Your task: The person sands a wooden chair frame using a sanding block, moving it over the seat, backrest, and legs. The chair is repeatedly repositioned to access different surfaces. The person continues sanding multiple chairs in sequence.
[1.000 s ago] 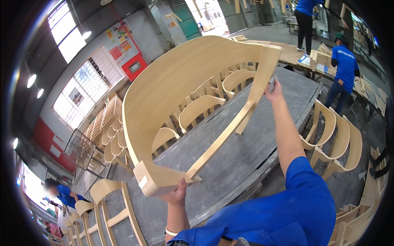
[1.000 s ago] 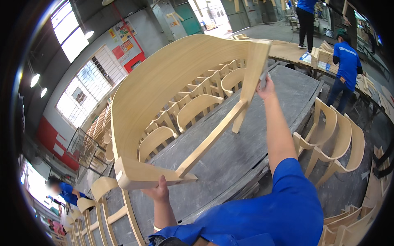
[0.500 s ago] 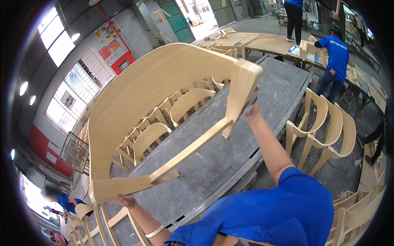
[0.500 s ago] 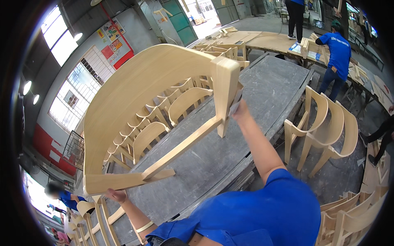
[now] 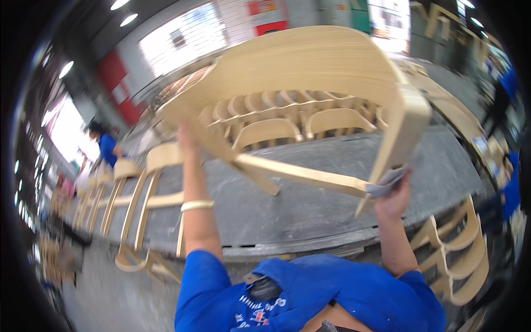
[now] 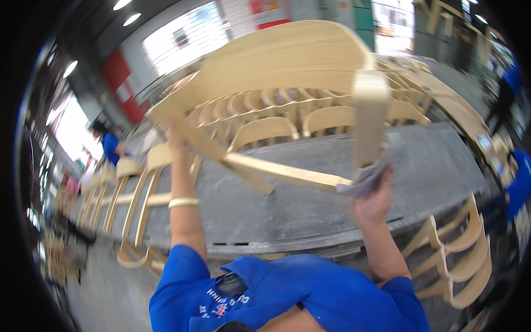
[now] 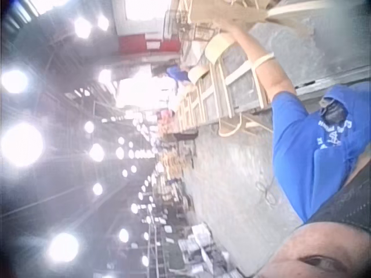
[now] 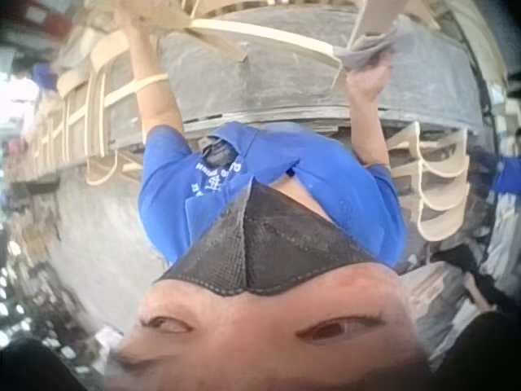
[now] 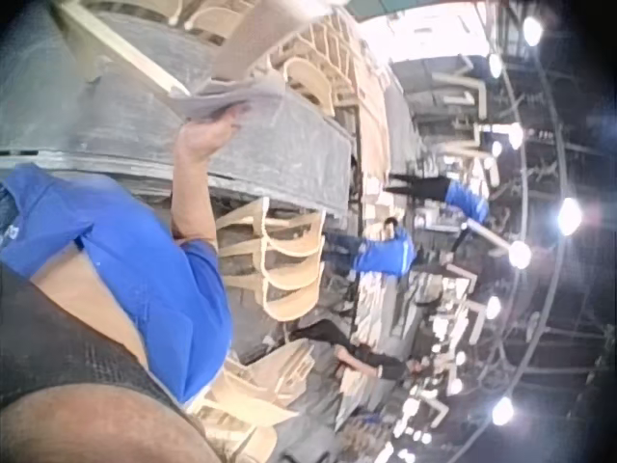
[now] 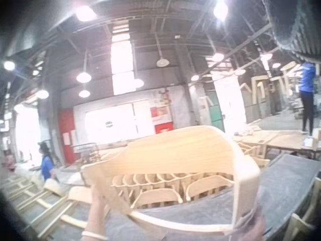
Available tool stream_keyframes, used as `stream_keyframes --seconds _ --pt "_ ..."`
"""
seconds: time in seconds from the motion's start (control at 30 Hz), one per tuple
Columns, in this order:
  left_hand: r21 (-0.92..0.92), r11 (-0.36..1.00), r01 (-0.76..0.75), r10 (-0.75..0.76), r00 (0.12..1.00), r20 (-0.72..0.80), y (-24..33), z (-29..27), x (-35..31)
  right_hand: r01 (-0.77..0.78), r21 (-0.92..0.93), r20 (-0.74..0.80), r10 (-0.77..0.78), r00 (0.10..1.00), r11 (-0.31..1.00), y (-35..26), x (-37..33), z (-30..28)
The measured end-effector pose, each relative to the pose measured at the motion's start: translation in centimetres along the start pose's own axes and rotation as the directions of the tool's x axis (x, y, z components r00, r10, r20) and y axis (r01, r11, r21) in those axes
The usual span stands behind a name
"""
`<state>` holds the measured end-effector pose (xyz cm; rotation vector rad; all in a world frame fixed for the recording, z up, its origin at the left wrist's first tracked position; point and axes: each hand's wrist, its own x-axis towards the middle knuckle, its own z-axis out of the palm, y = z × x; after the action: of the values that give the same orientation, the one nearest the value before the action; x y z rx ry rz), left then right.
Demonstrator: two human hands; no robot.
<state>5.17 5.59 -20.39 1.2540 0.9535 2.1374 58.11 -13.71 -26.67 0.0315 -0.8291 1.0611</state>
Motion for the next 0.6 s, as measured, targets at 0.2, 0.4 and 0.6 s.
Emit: stream_keyframes --seconds 0.2,0.4,0.6 --pt "0.498 0.589 -0.637 0.734 0.680 0.002 9.6 11.1 -8.7 0.015 -0.341 -0.265 -0.111 0.958 0.940 2.9 -0.1 5.1" --pt "0.601 0.606 -0.521 0.604 0.793 0.079 15.1 14.6 -4.8 0.069 -0.520 -0.139 -0.164 0.977 0.851 3.7 -0.5 4.9" --pt "0.779 0.332 -0.532 0.660 0.721 0.211 13.4 12.1 3.5 0.206 -0.367 0.084 -0.188 0.979 0.907 3.5 -1.3 -1.7"
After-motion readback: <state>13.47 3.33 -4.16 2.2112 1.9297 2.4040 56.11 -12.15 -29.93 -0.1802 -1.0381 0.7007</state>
